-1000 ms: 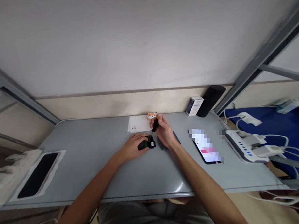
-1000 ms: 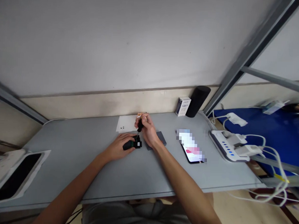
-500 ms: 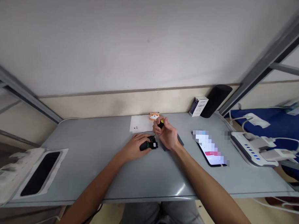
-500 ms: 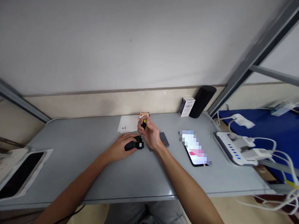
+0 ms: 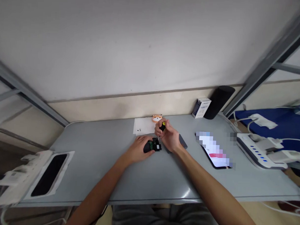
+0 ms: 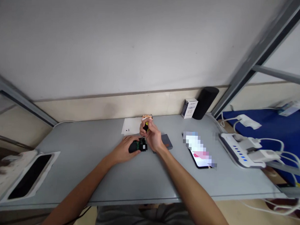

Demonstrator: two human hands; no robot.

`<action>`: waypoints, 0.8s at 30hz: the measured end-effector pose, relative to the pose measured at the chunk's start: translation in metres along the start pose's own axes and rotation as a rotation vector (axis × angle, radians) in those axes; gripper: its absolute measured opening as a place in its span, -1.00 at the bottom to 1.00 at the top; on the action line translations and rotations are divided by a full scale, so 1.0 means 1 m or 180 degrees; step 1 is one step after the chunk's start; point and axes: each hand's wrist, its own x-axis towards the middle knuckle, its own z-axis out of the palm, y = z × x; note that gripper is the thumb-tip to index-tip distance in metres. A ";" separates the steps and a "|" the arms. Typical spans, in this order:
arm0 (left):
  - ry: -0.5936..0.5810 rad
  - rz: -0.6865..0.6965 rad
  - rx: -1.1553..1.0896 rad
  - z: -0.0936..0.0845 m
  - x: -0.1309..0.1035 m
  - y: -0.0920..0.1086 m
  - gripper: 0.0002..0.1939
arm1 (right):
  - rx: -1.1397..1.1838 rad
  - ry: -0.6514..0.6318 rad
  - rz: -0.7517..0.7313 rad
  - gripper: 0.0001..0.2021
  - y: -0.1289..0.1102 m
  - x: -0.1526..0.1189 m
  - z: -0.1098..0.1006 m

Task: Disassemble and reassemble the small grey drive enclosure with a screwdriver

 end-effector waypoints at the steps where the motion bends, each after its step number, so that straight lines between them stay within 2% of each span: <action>1: 0.0006 -0.0002 0.0012 0.000 0.000 0.000 -0.57 | -0.0004 -0.0011 0.0023 -0.58 0.000 0.000 0.000; 8: -0.0063 -0.0017 0.0058 -0.001 0.001 0.003 -0.64 | 0.0003 0.0098 -0.0014 -0.56 0.002 -0.001 -0.001; 14: -0.0052 0.0141 0.0127 0.001 0.003 0.000 -0.83 | -0.0229 0.0026 -0.0052 -0.56 0.000 -0.003 0.001; 24: -0.0047 0.0124 0.0060 0.003 0.003 -0.002 -0.82 | -0.0173 0.0075 -0.0088 -0.57 0.000 -0.002 0.001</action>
